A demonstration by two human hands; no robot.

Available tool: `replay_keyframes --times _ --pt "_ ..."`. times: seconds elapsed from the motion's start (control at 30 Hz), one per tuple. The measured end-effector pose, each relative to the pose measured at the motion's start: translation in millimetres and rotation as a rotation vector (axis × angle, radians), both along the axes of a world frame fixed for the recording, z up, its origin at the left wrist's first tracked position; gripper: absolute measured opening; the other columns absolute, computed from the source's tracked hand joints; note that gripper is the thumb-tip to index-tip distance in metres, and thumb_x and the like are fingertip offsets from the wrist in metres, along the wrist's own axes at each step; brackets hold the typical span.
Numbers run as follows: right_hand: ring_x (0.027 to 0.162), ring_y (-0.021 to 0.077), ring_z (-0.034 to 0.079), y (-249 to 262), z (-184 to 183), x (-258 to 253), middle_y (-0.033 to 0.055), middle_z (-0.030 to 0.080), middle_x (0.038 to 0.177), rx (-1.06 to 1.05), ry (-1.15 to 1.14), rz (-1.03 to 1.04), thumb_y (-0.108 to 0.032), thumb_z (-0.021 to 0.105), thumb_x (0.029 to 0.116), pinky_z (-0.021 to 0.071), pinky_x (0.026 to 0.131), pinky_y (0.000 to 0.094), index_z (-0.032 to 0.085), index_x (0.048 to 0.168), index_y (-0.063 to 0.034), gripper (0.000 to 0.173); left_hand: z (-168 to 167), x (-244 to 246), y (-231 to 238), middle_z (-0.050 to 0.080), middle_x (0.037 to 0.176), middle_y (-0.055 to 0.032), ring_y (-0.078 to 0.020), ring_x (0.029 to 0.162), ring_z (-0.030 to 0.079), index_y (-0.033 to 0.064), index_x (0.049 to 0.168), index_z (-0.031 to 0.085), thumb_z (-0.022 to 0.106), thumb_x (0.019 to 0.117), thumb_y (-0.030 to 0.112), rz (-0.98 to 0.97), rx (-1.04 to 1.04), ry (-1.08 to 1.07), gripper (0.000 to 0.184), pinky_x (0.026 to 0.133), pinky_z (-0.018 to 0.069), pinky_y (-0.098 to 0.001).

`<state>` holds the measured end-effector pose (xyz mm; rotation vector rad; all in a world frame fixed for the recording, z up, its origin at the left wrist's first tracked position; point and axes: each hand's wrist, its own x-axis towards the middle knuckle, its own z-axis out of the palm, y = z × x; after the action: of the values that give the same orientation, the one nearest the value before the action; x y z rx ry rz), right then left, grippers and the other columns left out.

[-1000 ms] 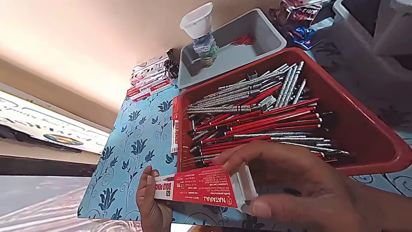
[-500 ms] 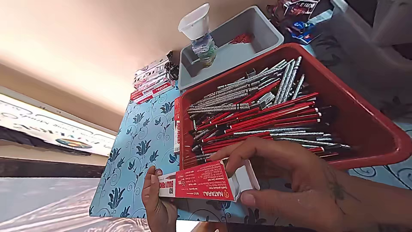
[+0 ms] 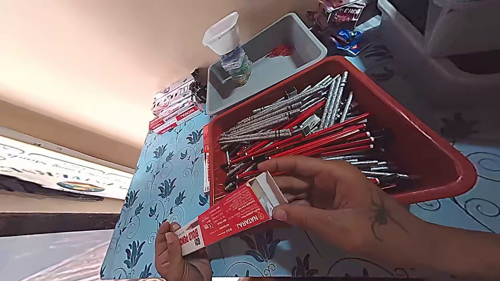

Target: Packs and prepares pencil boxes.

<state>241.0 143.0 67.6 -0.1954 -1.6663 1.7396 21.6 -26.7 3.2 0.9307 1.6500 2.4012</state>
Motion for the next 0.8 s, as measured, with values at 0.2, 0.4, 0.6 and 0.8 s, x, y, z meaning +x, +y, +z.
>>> replay_keyframes --times 0.2,0.4,0.6,0.8 --pt "0.087 0.0014 0.073 6.1 11.3 3.7 -0.0015 0.078 0.099 -0.194 -0.142 0.019 -0.003 0.064 0.0952 0.0595 0.077 0.0143 0.069 0.122 -0.0043 0.028 0.6 4.5 0.8 0.071 0.096 0.0134 0.0017 0.08 0.07 0.0147 0.116 0.058 0.03 0.1085 0.01 0.061 -0.017 0.052 0.03 0.062 0.0591 -0.0155" --pt "0.081 -0.0005 0.072 8.0 15.1 3.9 -0.0029 0.077 0.094 -0.233 -0.193 0.012 -0.001 0.064 0.0953 0.058 0.073 0.0129 0.068 0.119 -0.0062 0.024 -0.2 5.7 -0.8 0.069 0.098 0.0152 0.0029 0.081 0.069 0.014 0.119 0.056 0.029 0.1083 0.01 0.108 -0.037 0.122 0.029 0.06 0.0582 -0.0144" --pt "0.077 0.0005 0.071 8.0 15.8 3.2 -0.0026 0.076 0.092 -0.248 -0.23 -0.034 0.0 0.063 0.0946 0.0564 0.068 0.0138 0.062 0.118 -0.0102 0.026 -2.5 6.4 -0.6 0.069 0.1 0.0176 0.0046 0.087 0.068 0.0182 0.116 0.061 0.036 0.1081 0.012 0.137 -0.021 0.225 0.028 0.069 0.0586 -0.0146" --pt "0.076 0.0011 0.071 5.2 11.7 0.4 -0.0021 0.075 0.091 -0.171 -0.182 -0.077 0.0 0.062 0.0935 0.0572 0.067 0.0143 0.062 0.116 -0.011 0.025 -3.3 4.3 -2.5 0.069 0.101 0.0182 0.0046 0.088 0.068 0.0179 0.117 0.061 0.038 0.1075 0.011 0.137 -0.031 0.248 0.027 0.07 0.0589 -0.0149"
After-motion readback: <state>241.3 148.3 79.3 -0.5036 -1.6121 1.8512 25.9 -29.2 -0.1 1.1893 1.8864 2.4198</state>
